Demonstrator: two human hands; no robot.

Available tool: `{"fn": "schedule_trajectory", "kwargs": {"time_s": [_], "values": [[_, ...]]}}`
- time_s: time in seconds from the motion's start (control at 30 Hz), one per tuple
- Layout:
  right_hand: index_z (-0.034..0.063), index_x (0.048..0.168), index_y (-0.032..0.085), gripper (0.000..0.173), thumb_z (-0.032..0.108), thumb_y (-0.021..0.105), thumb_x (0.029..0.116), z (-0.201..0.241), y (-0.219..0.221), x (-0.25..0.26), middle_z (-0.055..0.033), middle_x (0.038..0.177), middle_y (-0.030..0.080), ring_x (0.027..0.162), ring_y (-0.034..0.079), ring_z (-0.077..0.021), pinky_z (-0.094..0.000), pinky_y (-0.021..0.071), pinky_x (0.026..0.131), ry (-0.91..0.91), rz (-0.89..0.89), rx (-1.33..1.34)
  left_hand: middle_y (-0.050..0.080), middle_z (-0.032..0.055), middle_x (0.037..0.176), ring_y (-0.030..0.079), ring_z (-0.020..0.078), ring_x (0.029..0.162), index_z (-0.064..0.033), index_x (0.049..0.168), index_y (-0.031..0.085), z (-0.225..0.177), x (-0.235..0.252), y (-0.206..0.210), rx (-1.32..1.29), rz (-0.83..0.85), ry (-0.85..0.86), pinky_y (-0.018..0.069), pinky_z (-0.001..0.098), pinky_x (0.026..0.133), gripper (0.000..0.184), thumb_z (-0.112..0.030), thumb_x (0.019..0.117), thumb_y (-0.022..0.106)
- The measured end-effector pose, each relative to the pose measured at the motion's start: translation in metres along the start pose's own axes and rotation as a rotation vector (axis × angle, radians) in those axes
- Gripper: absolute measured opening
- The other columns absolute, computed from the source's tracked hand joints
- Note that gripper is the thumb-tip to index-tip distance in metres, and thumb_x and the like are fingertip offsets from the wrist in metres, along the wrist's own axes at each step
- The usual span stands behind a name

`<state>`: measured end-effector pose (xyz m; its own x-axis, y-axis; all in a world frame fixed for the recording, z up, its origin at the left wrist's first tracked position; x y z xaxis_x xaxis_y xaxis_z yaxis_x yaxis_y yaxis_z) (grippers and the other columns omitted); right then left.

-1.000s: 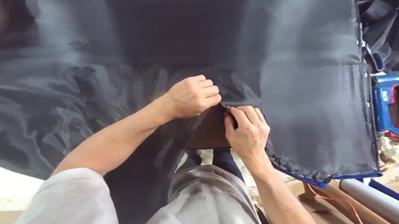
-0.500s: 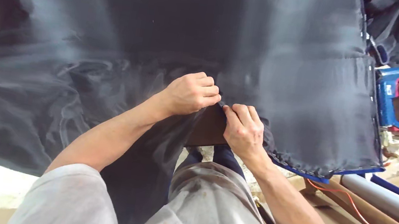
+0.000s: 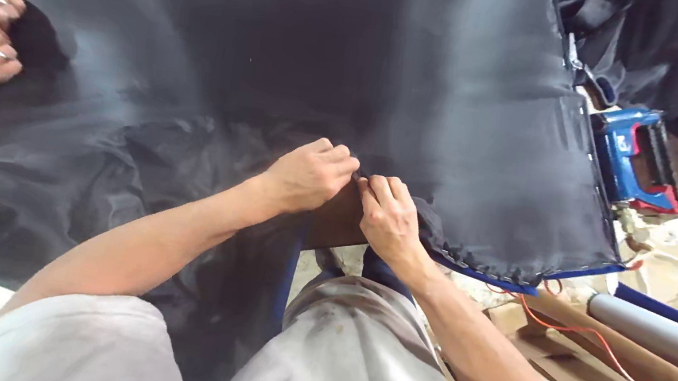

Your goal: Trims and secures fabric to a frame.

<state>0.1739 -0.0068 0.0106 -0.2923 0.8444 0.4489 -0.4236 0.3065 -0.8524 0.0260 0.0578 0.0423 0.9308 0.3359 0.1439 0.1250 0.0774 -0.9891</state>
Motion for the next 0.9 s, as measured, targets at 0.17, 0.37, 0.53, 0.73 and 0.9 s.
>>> {"fn": "schedule_trajectory", "kwargs": {"time_s": [0.17, 0.37, 0.53, 0.73, 0.9], "values": [[0.0, 0.098, 0.075, 0.019, -0.003, 0.057, 0.0945, 0.004, -0.001, -0.001, -0.0141, 0.1, 0.069, 0.092, 0.066, -0.0301, -0.0404, 0.0551, 0.077, -0.011, 0.014, -0.009, 0.07, 0.0102, 0.129, 0.064, 0.0301, 0.115, -0.0077, 0.125, 0.066, 0.002, -0.008, -0.008, -0.106, 0.09, -0.102, 0.0476, 0.0477, 0.087, 0.04, -0.01, 0.0901, 0.047], [-0.0009, 0.104, 0.074, 0.021, -0.001, 0.054, 0.0969, 0.01, 0.0, -0.004, -0.0137, 0.102, 0.07, 0.095, 0.067, -0.0291, -0.0399, 0.0544, 0.08, -0.032, 0.054, -0.089, 0.048, 0.0006, 0.159, 0.039, 0.0343, 0.147, -0.0305, 0.152, 0.051, -0.025, -0.023, 0.009, -0.084, 0.186, -0.403, 0.0333, 0.0638, 0.105, 0.061, -0.015, 0.0934, 0.047], [0.0167, 0.113, 0.079, 0.026, 0.026, 0.059, 0.1, -0.041, -0.08, 0.002, -0.0043, 0.11, 0.075, 0.104, 0.07, -0.0191, -0.0394, 0.0583, 0.088, 0.119, 0.162, 0.175, 0.045, -0.0004, 0.161, 0.036, 0.0339, 0.15, -0.0328, 0.153, 0.05, -0.029, -0.018, 0.002, -0.098, 0.288, -0.488, 0.0314, 0.0659, 0.107, 0.061, -0.016, 0.0946, 0.048], [0.0067, 0.156, 0.043, 0.073, 0.051, 0.055, 0.0992, -0.367, -0.159, -0.092, -0.0391, 0.147, 0.044, 0.136, 0.044, -0.0578, -0.0701, 0.0367, 0.109, 0.789, 0.274, -0.33, 0.045, -0.0001, 0.162, 0.033, 0.0327, 0.153, -0.032, 0.152, 0.052, -0.037, -0.018, 0.001, -0.111, 0.26, -0.551, 0.0255, 0.065, 0.116, 0.062, -0.01, 0.0944, 0.051], [0.0088, 0.158, 0.039, 0.07, 0.044, 0.056, 0.1004, -0.422, -0.139, -0.124, -0.0386, 0.144, 0.048, 0.133, 0.046, -0.06, -0.0759, 0.0355, 0.105, 0.874, 0.487, -0.417, 0.04, 0.0001, 0.165, 0.026, 0.0345, 0.156, -0.0327, 0.153, 0.05, -0.041, -0.019, 0.0, -0.155, 0.268, -0.591, 0.0218, 0.0681, 0.118, 0.063, -0.007, 0.0959, 0.05]]}}
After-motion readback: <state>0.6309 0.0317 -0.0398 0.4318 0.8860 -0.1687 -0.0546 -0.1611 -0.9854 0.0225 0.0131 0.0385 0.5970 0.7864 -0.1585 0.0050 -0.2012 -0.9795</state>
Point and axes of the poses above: each hand's wrist, its own x-axis towards the middle knuckle, its own y-axis out of the palm, z = x × y, the point moved 4 cm from there along x, towards the middle knuckle
